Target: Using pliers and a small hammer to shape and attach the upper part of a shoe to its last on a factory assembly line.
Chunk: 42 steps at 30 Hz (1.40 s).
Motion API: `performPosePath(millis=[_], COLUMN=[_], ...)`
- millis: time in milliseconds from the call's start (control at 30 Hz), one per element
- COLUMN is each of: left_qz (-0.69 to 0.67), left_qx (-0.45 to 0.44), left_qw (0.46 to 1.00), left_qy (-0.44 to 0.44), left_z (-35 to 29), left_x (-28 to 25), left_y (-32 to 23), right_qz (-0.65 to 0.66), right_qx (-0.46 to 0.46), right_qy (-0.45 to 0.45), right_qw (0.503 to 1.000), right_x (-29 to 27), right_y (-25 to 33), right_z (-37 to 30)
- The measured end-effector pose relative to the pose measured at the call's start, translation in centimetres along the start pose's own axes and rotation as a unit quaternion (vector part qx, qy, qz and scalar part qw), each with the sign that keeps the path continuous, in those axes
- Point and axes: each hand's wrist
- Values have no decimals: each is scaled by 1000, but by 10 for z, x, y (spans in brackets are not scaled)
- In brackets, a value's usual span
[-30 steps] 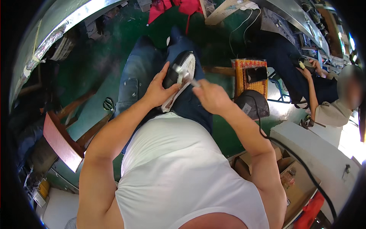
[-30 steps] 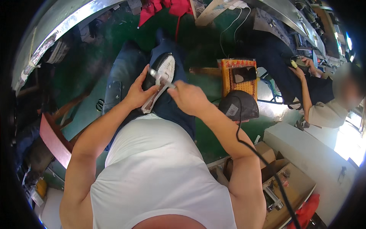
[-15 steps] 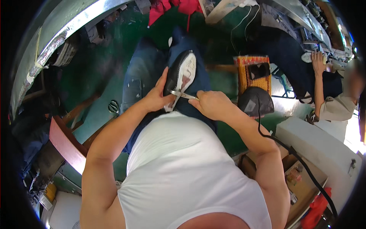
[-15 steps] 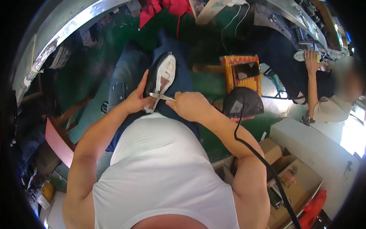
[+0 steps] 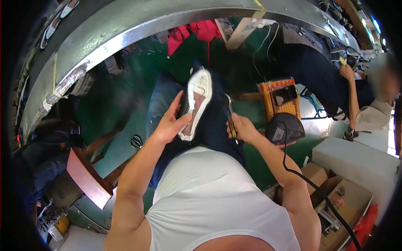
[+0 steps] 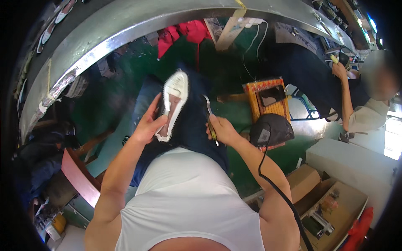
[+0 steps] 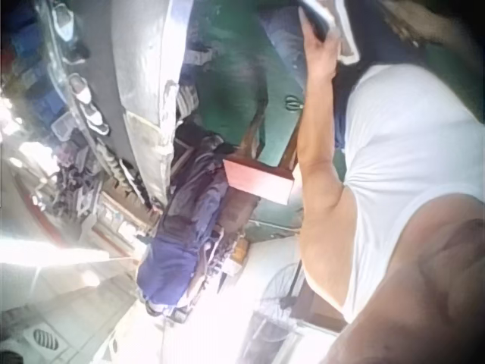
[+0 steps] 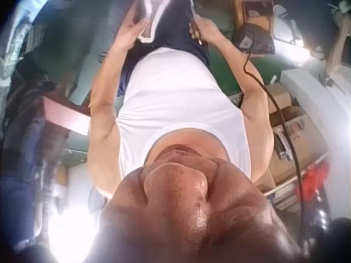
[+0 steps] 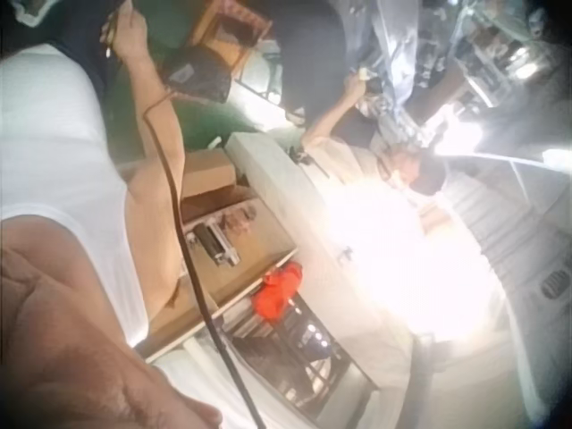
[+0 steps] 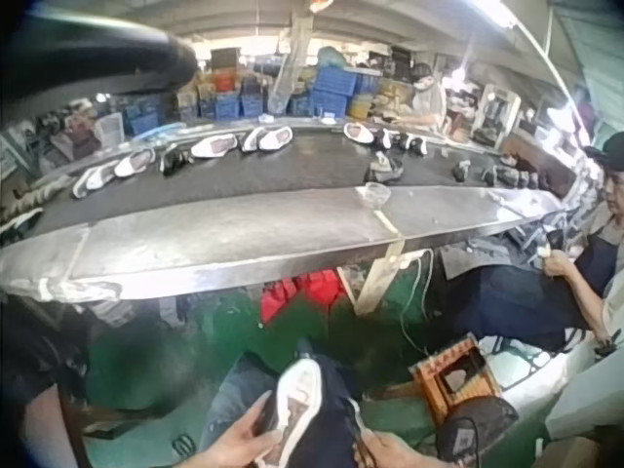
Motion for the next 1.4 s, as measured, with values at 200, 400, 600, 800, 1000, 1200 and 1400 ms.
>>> performPosePath(millis=[200, 400, 600, 800, 1000, 1200, 1400], left_qz=[-294, -262, -270, -207, -147, -77, -9], left_qx=[54, 72, 71, 139, 187, 205, 218], left_qw=[954, 961, 960, 968, 971, 976, 973], left_qy=[-13, -49, -25, -18, -17, -20, -71], left_z=[34, 76, 75, 86, 91, 79, 71], left_x=[5, -26, -38, -30, -32, -36, -38], left_y=[-87, -72, -64, -100, -133, -131, -113], right_qz=[-35, -66, -24, -45, -57, -288, -314], right_qx=[0, 3, 36, 59, 41, -207, -427], right_qy=[-8, -6, 3, 14, 6, 7, -45], right_qw=[999, 998, 999, 997, 998, 935, 847], right_x=[2, 2, 1, 0, 1, 14, 35], right_y=[-4, 6, 12, 25, 22, 97, 147], right_z=[3, 7, 12, 14, 16, -34, -29])
Point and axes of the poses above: each hand's wrist, its own z-axis towards the middle knuckle, its own x-axis out of the palm, y = z × x, and after that the axes turned 8 degrees about x, right-handed
